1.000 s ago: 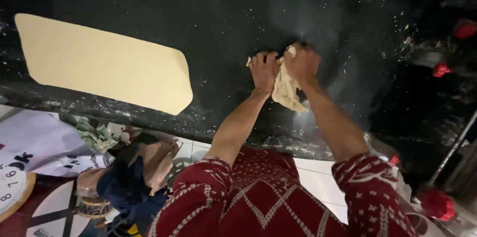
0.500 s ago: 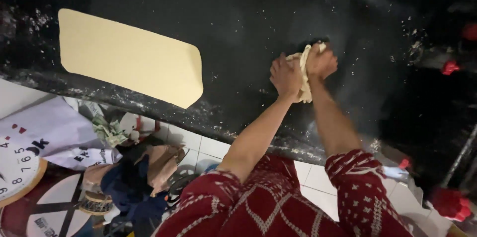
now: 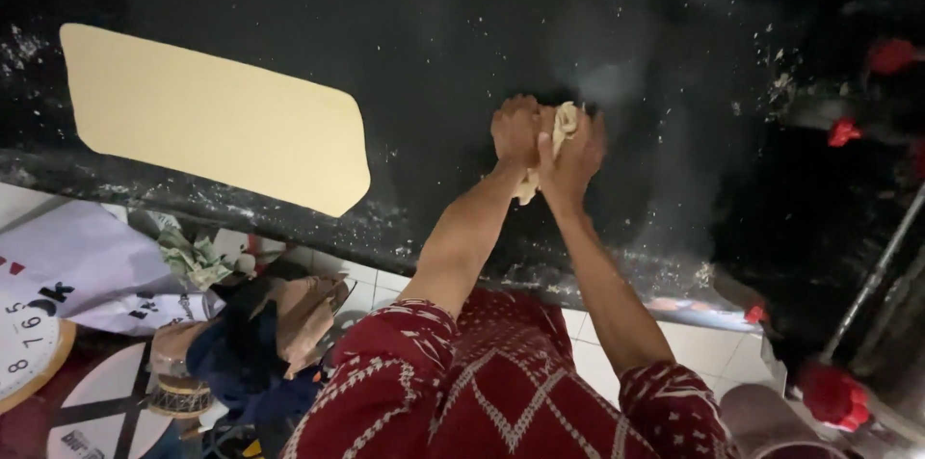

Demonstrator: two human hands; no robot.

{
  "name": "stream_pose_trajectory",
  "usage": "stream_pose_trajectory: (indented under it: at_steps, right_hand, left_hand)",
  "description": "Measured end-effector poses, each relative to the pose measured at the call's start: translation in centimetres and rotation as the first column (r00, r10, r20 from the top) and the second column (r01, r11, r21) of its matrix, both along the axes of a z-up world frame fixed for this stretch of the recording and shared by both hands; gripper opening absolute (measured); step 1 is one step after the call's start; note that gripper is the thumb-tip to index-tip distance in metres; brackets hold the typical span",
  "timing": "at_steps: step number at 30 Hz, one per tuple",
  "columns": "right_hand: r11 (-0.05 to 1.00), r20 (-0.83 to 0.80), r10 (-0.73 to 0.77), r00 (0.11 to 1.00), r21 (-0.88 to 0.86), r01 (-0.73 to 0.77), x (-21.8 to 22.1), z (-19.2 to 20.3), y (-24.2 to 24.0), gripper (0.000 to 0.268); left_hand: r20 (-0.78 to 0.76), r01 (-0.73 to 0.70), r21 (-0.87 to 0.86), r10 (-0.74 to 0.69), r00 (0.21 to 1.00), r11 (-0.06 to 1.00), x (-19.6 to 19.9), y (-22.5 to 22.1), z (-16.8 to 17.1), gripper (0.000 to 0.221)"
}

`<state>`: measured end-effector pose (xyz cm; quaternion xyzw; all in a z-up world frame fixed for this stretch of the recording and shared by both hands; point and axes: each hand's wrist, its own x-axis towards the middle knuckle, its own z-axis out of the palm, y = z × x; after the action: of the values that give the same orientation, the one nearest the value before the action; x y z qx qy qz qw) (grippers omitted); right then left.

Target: Kneading a small piece of dough by hand on a black work surface.

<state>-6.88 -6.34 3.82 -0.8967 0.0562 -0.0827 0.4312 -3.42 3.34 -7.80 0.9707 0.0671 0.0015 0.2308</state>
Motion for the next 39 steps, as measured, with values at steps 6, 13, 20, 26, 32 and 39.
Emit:
stream_pose_trajectory:
  at_steps: [6,13,20,26,32,39]
  right_hand:
    - [0.915,-0.134,-0.006,0.991,-0.401,-0.048,2.6,-6.1,0.4,0.037]
    - [0.923,-0.051,-0.093,0.994,-0.38,0.067,6.7,-8.6,-0.7,0.028]
    - [0.872,-0.224,-0.277,0.934,-0.467,0.146,8.6,-12.2,-1.5,0.035]
    - [0.936,-0.051,-0.248,0.967,-0.27,0.226,6.4,-10.3,-1.1,0.029]
    - [0.993,0.206,0.077,0.975,-0.1,-0.058,3.5,-7.1,-4.1,0.01]
    - [0.945,0.132,0.326,0.936,-0.07,-0.32,0.6,-3.2,-4.6,0.053]
  left_hand:
    - [0.13,0.155,-0.036,-0.15,0.98,0.987,1.7,1.0,-2.2,0.03]
    - [0.092,0.135,-0.109,-0.125,0.988,0.985,2.9,1.4,-3.2,0.038]
    - [-0.203,-0.065,-0.499,-0.044,0.978,0.864,-2.5,3.8,5.9,0.06]
    - [0.325,-0.124,-0.352,0.246,0.913,0.928,-5.0,-1.5,4.2,0.04]
    - [0.153,-0.308,0.002,0.305,0.94,0.951,-1.5,-2.5,4.5,0.028]
    - [-0.017,-0.239,-0.04,0.239,0.971,0.97,1.2,-1.4,2.0,0.039]
